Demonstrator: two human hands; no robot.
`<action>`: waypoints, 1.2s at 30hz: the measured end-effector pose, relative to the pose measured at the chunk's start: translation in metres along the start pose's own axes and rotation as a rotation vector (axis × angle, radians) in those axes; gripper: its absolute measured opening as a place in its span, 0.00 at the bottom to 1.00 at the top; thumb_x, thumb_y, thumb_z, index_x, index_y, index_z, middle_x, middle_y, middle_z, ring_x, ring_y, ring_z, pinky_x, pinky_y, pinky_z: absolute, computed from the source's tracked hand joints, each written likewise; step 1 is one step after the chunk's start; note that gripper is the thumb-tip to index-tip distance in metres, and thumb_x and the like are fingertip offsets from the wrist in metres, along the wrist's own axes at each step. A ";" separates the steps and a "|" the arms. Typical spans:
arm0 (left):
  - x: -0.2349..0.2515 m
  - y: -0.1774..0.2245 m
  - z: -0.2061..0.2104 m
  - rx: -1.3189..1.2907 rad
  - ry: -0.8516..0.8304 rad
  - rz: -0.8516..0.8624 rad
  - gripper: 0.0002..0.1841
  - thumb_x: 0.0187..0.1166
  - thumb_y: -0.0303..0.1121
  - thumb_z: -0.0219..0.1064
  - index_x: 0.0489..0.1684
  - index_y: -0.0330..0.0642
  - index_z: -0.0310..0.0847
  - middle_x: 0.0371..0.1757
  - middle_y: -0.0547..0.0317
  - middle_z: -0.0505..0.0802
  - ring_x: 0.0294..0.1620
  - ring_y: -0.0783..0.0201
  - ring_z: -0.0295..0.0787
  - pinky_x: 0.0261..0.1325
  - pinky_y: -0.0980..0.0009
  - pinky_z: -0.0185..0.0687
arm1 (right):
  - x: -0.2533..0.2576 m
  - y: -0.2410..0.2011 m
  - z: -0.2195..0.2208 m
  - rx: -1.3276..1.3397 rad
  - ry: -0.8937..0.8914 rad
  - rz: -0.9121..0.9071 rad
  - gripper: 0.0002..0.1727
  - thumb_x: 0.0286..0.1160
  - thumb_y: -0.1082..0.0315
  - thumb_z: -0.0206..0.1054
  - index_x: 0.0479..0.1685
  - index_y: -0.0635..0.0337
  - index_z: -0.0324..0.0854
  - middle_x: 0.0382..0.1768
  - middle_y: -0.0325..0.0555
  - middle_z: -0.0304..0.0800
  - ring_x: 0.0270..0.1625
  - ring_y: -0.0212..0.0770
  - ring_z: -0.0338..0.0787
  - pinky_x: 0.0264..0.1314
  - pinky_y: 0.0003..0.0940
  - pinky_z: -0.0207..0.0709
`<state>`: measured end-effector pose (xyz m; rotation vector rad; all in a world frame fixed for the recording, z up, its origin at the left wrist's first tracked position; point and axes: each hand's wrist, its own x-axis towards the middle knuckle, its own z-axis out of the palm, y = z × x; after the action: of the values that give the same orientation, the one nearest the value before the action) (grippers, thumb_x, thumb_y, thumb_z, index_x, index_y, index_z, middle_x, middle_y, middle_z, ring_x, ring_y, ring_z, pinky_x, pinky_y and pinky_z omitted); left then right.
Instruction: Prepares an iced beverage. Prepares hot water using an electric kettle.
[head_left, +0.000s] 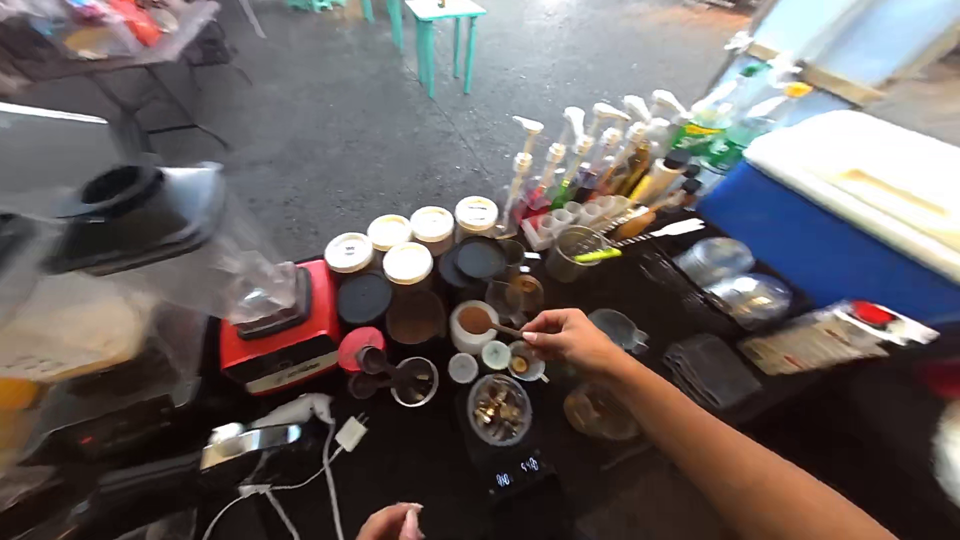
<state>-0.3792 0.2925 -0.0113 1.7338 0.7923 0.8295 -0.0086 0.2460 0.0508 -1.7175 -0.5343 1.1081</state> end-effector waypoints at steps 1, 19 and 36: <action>0.001 -0.001 0.004 -0.007 -0.016 0.014 0.11 0.85 0.27 0.62 0.50 0.25 0.83 0.42 0.47 0.94 0.38 0.62 0.93 0.47 0.64 0.92 | -0.018 0.001 -0.013 -0.011 0.006 -0.005 0.04 0.79 0.76 0.69 0.43 0.68 0.88 0.35 0.48 0.94 0.35 0.37 0.92 0.44 0.31 0.89; 0.024 0.020 0.065 -0.085 -0.226 0.140 0.08 0.86 0.31 0.63 0.48 0.36 0.85 0.42 0.58 0.95 0.36 0.69 0.93 0.44 0.71 0.94 | -0.155 0.113 -0.089 -0.831 0.283 -0.045 0.11 0.83 0.69 0.64 0.50 0.61 0.92 0.45 0.51 0.95 0.51 0.47 0.94 0.62 0.48 0.86; 0.020 0.019 0.051 -0.051 -0.226 0.177 0.10 0.88 0.36 0.61 0.50 0.41 0.86 0.43 0.61 0.95 0.38 0.70 0.93 0.45 0.71 0.92 | -0.150 0.177 -0.077 -1.127 0.417 -0.863 0.08 0.78 0.77 0.63 0.40 0.63 0.88 0.46 0.52 0.94 0.49 0.44 0.95 0.51 0.32 0.90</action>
<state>-0.3235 0.2783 -0.0025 1.8321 0.4679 0.7472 -0.0392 0.0197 -0.0365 -2.1435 -1.6077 -0.2861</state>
